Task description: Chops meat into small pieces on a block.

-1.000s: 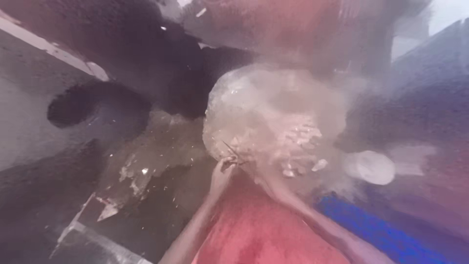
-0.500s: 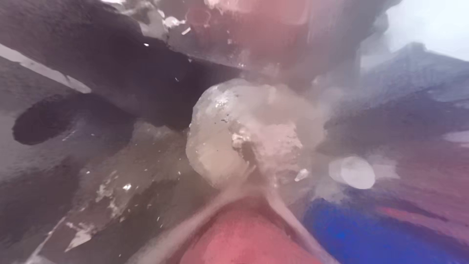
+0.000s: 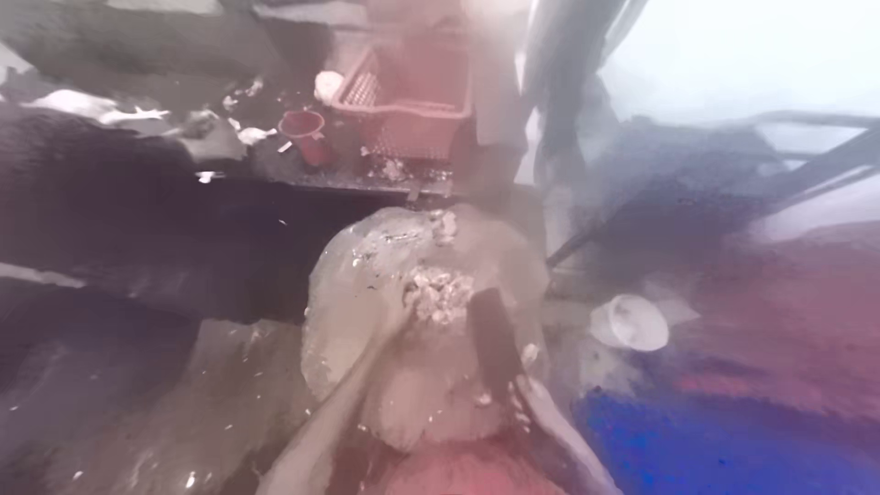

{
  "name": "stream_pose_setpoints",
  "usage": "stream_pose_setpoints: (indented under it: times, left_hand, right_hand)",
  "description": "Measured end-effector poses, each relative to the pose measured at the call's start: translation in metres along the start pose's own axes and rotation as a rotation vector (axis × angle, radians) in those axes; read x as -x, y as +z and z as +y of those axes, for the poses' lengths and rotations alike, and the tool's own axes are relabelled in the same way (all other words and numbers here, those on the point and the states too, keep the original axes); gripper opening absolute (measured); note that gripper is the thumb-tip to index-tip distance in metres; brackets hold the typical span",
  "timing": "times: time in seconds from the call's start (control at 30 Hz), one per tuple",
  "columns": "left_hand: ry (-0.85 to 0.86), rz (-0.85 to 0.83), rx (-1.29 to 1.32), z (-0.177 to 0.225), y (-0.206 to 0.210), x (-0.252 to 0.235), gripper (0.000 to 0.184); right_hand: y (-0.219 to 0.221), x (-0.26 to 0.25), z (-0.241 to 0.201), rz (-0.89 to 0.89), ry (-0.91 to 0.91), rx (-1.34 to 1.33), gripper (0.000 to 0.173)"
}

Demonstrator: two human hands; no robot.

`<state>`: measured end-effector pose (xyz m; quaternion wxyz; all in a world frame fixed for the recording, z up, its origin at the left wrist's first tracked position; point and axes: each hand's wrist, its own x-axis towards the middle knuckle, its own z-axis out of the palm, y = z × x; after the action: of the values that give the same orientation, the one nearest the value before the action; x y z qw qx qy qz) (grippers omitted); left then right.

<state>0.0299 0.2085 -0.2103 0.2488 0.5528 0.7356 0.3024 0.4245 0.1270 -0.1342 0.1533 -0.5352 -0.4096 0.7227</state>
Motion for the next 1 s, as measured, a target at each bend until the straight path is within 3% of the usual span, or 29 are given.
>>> stream_pose_setpoints:
  times: [0.07,0.13,0.23,0.3,0.37,0.4,0.47,0.53,0.57,0.67,0.73,0.87,1.0]
  left_hand:
    - [0.085,-0.077,0.026,0.022,0.010,-0.022,0.064]
    - [0.105,-0.275,0.076,0.058,0.015,-0.026,0.062]
    - [0.017,-0.449,0.144,0.109,0.027,-0.021,0.065]
    - [0.101,-0.533,0.041,0.077,0.063,-0.030,0.079]
    - [0.277,-0.417,0.006,0.012,0.100,-0.023,0.084]
    - [0.287,-0.470,-0.001,0.009,0.091,-0.020,0.086]
    - [0.230,-0.607,0.023,0.060,0.049,-0.023,0.081]
    - [0.175,-0.533,0.165,0.084,0.018,-0.006,0.061]
    - [0.153,-0.440,0.246,0.076,0.007,0.011,0.054]
    - [0.113,-0.128,0.277,0.023,0.007,0.057,0.063]
    - [0.041,-0.034,0.179,0.012,0.017,0.073,0.069]
    - [0.039,-0.011,0.093,0.042,0.059,0.078,0.083]
    - [0.088,-0.108,0.089,0.060,0.060,0.068,0.080]
  right_hand:
    - [-0.012,0.005,-0.026,0.217,-0.156,0.184,0.034]
    - [-0.034,-0.002,-0.047,0.364,-0.260,0.389,0.042]
    - [-0.069,-0.038,-0.063,0.465,-0.220,0.626,0.042]
    - [-0.078,-0.059,-0.070,0.423,-0.108,0.695,0.043]
    - [-0.069,-0.070,-0.077,0.347,-0.003,0.765,0.047]
    - [-0.065,-0.073,-0.077,0.318,0.016,0.814,0.049]
    - [-0.068,-0.080,-0.072,0.315,-0.006,0.899,0.050]
    - [-0.072,-0.080,-0.071,0.310,-0.028,0.920,0.050]
    - [-0.074,-0.079,-0.069,0.300,-0.024,0.930,0.050]
    - [-0.087,-0.077,-0.071,0.268,0.036,0.945,0.053]
    - [-0.092,-0.081,-0.072,0.246,0.005,0.954,0.054]
    - [-0.093,-0.088,-0.063,0.222,-0.041,0.983,0.051]
    - [-0.093,-0.085,-0.061,0.245,-0.072,1.024,0.054]
